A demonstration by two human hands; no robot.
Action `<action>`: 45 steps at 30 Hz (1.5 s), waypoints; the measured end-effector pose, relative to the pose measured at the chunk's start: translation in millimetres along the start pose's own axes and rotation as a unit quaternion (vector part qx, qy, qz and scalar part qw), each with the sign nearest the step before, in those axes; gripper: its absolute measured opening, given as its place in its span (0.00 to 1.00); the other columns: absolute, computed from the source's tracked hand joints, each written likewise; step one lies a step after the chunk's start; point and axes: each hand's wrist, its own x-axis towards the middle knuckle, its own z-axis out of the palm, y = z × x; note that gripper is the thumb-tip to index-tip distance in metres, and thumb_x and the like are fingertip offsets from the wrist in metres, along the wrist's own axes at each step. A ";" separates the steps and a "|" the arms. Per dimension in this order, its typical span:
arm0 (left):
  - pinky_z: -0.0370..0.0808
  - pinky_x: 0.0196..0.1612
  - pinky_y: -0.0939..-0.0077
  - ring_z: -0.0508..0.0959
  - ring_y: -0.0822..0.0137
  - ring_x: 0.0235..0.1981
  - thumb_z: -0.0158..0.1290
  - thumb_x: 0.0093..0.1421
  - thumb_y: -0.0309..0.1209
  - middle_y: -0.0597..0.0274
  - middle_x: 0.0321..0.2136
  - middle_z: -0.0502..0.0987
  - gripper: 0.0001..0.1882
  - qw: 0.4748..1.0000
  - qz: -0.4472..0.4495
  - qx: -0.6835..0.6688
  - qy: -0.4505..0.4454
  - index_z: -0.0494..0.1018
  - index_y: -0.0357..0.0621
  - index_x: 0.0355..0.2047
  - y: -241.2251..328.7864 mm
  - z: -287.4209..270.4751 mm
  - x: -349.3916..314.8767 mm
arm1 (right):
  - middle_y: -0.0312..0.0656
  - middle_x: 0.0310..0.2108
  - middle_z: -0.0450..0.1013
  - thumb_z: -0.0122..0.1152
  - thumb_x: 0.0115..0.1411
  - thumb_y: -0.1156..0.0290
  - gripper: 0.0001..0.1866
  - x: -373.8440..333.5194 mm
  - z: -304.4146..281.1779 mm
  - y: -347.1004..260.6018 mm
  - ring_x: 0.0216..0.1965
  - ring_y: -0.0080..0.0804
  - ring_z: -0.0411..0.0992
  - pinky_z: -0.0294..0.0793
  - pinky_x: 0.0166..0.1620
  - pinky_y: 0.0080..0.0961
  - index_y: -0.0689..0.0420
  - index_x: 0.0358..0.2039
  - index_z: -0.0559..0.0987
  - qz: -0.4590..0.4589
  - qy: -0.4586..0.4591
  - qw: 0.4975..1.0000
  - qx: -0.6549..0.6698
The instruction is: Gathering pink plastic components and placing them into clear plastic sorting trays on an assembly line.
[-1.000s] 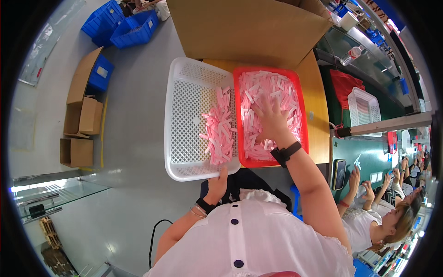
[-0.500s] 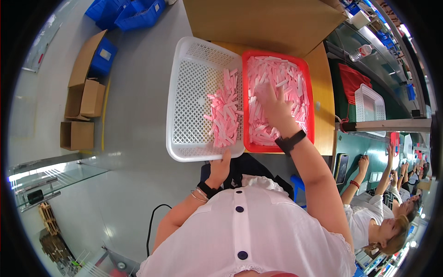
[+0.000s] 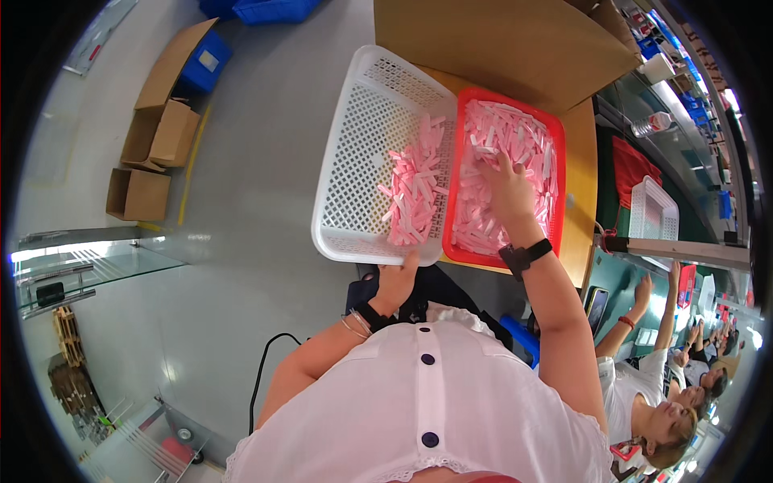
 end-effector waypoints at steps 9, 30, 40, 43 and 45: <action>0.64 0.49 0.61 0.72 0.52 0.43 0.49 0.59 0.34 0.51 0.37 0.75 0.14 0.997 0.043 0.058 0.025 0.72 0.35 0.39 -4.5 -1.1 4.2 | 0.42 0.47 0.67 0.56 0.47 0.81 0.23 -10.2 -17.3 16.0 0.42 0.47 0.70 0.77 0.39 0.36 0.44 0.44 0.77 -0.001 0.070 0.995 0.064; 0.59 0.52 0.56 0.69 0.49 0.44 0.46 0.64 0.36 0.50 0.40 0.74 0.14 0.989 0.112 0.087 0.040 0.72 0.39 0.42 4.6 -4.2 2.5 | 0.41 0.50 0.67 0.64 0.46 0.69 0.29 25.8 -5.1 -121.0 0.49 0.45 0.68 0.72 0.49 0.37 0.44 0.51 0.72 -0.180 -0.020 0.962 0.202; 0.62 0.51 0.56 0.72 0.50 0.43 0.48 0.62 0.38 0.49 0.38 0.76 0.16 1.000 0.000 0.002 -0.010 0.74 0.37 0.40 -0.6 -5.6 -1.6 | 0.45 0.54 0.66 0.65 0.47 0.68 0.27 36.4 -23.7 -19.8 0.58 0.45 0.60 0.60 0.58 0.47 0.48 0.51 0.74 -0.156 -0.051 0.903 0.397; 0.60 0.53 0.56 0.70 0.49 0.46 0.48 0.63 0.39 0.48 0.40 0.76 0.17 0.998 0.018 0.047 -0.044 0.74 0.37 0.41 -9.9 -4.3 -0.6 | 0.43 0.54 0.67 0.61 0.52 0.63 0.21 59.3 -4.5 14.4 0.59 0.43 0.59 0.59 0.57 0.53 0.48 0.48 0.74 -0.075 0.024 0.963 0.259; 0.59 0.54 0.56 0.69 0.48 0.47 0.48 0.63 0.40 0.48 0.41 0.75 0.17 0.993 0.038 0.090 -0.065 0.74 0.38 0.42 -14.9 -1.2 1.0 | 0.38 0.56 0.64 0.55 0.58 0.58 0.17 67.6 10.2 25.1 0.61 0.42 0.57 0.55 0.56 0.63 0.44 0.48 0.74 -0.047 0.061 0.985 0.156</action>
